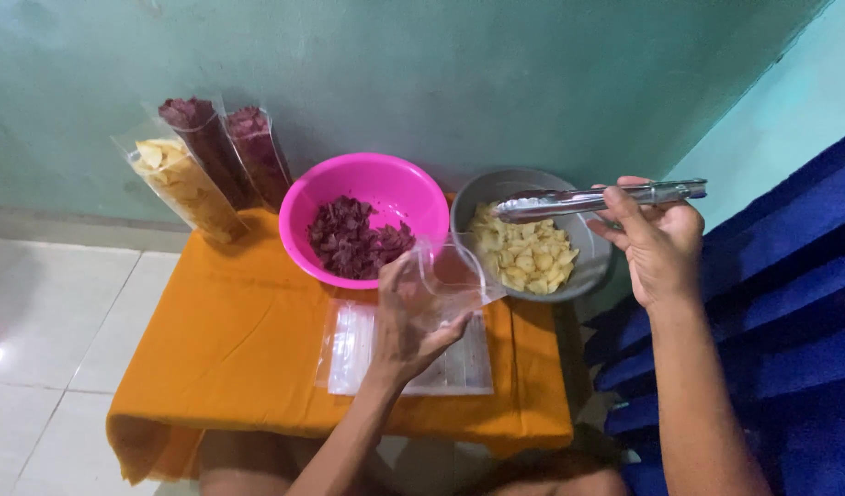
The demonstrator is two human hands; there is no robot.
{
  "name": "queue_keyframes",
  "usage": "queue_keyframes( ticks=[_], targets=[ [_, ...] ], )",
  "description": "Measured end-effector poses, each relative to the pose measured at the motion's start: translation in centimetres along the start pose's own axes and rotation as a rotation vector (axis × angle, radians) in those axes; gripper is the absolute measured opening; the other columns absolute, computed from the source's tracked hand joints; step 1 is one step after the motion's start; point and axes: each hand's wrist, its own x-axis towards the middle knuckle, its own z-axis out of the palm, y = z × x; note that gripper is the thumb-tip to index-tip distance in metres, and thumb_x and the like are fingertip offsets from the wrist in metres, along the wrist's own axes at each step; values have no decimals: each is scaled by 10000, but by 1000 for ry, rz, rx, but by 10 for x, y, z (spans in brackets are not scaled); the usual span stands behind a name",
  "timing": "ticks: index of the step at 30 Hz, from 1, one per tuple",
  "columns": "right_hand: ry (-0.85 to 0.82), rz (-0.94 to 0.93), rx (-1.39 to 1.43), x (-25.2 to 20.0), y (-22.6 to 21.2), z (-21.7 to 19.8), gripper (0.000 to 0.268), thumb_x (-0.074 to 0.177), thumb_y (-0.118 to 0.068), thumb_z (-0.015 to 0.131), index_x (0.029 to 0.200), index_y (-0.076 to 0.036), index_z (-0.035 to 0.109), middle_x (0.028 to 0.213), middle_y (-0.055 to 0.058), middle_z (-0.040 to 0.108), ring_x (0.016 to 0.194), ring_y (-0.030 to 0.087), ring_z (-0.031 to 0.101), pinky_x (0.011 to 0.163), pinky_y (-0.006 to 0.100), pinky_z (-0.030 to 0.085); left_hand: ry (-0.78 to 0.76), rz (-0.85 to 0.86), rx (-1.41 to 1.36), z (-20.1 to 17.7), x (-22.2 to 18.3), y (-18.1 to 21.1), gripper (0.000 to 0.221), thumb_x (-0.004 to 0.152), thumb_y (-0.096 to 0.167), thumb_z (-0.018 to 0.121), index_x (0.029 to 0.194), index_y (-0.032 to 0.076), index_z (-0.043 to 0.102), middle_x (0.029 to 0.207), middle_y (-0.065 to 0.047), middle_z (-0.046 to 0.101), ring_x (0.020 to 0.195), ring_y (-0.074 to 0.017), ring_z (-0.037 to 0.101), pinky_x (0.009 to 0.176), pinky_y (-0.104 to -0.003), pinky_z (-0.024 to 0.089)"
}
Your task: Using metal tongs to transfer potato chips from a bowl into plastic bags for packaging.
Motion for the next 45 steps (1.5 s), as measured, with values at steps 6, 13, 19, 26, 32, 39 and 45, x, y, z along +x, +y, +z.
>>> queue_keyframes(
  ticks=[6, 13, 19, 26, 32, 39, 45],
  targets=[
    [6, -128, -175, -9, 27, -3, 429, 942, -123, 854, 1202, 107, 602, 1045, 242, 701, 905, 285, 747, 832, 459, 655, -15, 24, -20, 10, -11, -3, 1056, 672, 253, 951, 1490, -3, 335, 1373, -207, 517, 1303, -380, 544, 1124, -479, 442],
    [18, -217, -277, -5, 44, -8, 480, 920, -154, 888, 1180, 141, 613, 1023, 305, 695, 896, 332, 738, 804, 481, 637, 106, 12, 113, 5, -12, -19, 953, 737, 129, 862, 1509, 9, 316, 1332, -204, 555, 1280, -363, 559, 1084, -485, 482],
    [-10, -149, -411, -6, 62, 7, 496, 839, -232, 925, 1138, 67, 665, 974, 241, 728, 804, 277, 747, 716, 405, 642, -32, -49, 152, -5, -1, 3, 955, 752, 197, 870, 1530, -11, 357, 1185, -204, 626, 1066, -372, 646, 966, -487, 517],
    [39, 46, -198, 8, 98, 10, 453, 857, -218, 894, 1111, 73, 656, 924, 183, 705, 855, 274, 754, 762, 403, 655, -49, -72, 199, -9, 1, 7, 975, 749, 222, 880, 1536, 3, 348, 1204, -195, 628, 1054, -356, 635, 954, -467, 507],
    [111, 56, -140, 8, 77, -3, 416, 905, -193, 850, 1141, 71, 632, 998, 198, 694, 912, 314, 753, 787, 437, 662, -99, -83, 299, -4, 3, 6, 981, 735, 260, 889, 1539, 47, 368, 1185, -156, 616, 1047, -325, 620, 951, -438, 496],
    [1, -13, 158, 5, -3, -29, 231, 922, -144, 760, 1103, -52, 651, 1011, 96, 737, 810, 146, 738, 708, 213, 614, -243, -34, 495, -3, 9, 8, 1041, 713, 337, 820, 1548, 10, 290, 1164, -152, 550, 1021, -292, 537, 926, -469, 457],
    [-59, -36, 110, -5, -20, -16, 250, 923, -105, 760, 1122, -26, 631, 968, 88, 717, 756, 140, 710, 677, 239, 620, -272, -40, 486, 9, 4, 1, 1101, 697, 307, 860, 1579, 37, 259, 1209, -156, 564, 1069, -296, 553, 974, -472, 485]
  ],
)
